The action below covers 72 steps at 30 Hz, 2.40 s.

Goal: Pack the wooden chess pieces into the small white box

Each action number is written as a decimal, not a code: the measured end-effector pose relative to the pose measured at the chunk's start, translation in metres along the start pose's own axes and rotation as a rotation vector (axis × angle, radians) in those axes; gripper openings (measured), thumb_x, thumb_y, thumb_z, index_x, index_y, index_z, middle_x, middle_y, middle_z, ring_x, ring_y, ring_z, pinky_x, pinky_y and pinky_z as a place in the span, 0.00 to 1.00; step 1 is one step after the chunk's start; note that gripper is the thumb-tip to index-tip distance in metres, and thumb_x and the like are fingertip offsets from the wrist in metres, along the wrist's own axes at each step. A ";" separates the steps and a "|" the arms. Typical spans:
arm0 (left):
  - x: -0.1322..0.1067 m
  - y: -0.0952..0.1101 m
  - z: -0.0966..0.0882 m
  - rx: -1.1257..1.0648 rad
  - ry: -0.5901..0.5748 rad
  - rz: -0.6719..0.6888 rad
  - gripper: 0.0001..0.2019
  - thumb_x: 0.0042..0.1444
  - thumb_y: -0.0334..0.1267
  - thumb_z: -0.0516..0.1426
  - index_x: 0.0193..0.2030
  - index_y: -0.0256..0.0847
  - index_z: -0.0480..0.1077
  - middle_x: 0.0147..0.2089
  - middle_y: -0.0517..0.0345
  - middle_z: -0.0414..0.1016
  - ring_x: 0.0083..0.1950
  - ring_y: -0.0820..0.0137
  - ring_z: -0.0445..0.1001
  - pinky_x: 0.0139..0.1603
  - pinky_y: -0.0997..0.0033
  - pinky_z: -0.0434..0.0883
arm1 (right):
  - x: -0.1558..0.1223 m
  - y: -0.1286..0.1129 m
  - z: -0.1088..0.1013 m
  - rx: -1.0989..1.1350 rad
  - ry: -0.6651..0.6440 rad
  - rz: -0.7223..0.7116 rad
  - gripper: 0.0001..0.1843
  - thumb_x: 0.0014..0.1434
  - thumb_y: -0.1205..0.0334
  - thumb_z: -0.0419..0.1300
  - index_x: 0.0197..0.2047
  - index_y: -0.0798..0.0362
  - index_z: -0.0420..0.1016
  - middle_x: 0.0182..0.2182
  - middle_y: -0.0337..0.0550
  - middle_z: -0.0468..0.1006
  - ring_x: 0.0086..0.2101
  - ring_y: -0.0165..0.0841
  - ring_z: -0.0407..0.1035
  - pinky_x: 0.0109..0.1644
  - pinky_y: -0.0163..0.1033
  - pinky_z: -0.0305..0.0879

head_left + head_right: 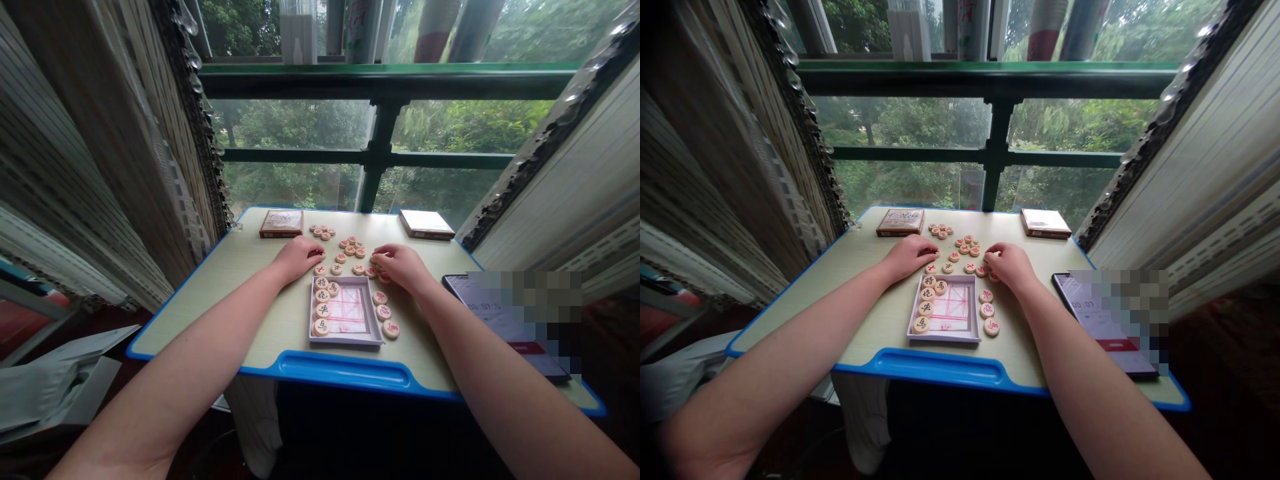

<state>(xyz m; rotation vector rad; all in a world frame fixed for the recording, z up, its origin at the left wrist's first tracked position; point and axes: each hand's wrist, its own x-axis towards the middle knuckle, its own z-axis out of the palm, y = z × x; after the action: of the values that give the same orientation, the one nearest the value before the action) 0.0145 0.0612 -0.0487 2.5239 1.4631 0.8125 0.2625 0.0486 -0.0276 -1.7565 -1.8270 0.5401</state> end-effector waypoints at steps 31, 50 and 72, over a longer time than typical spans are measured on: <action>-0.008 0.043 -0.022 -1.059 -0.179 -0.252 0.24 0.41 0.38 0.66 0.48 0.35 0.72 0.43 0.48 0.78 0.44 0.65 0.75 0.44 0.64 0.72 | -0.040 -0.033 0.016 0.156 0.066 -0.765 0.05 0.57 0.62 0.58 0.36 0.52 0.74 0.37 0.46 0.78 0.36 0.33 0.72 0.41 0.38 0.69; -0.011 0.030 -0.015 -0.204 0.020 -0.106 0.14 0.53 0.44 0.54 0.36 0.37 0.76 0.36 0.54 0.78 0.35 0.69 0.73 0.38 0.72 0.69 | -0.044 -0.038 0.020 -0.163 -0.113 -0.938 0.05 0.55 0.60 0.61 0.33 0.52 0.77 0.33 0.45 0.76 0.36 0.34 0.67 0.41 0.39 0.63; -0.010 0.025 -0.006 -0.131 -0.032 -0.084 0.15 0.55 0.44 0.52 0.32 0.37 0.77 0.31 0.56 0.78 0.30 0.71 0.70 0.32 0.73 0.63 | -0.043 -0.037 0.021 -0.154 -0.148 -0.903 0.05 0.55 0.64 0.60 0.36 0.53 0.77 0.34 0.46 0.76 0.37 0.36 0.67 0.43 0.41 0.65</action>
<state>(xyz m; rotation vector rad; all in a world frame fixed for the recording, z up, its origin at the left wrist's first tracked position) 0.0271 0.0391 -0.0389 2.3531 1.4456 0.8218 0.2209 0.0053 -0.0256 -0.8068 -2.5410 0.1575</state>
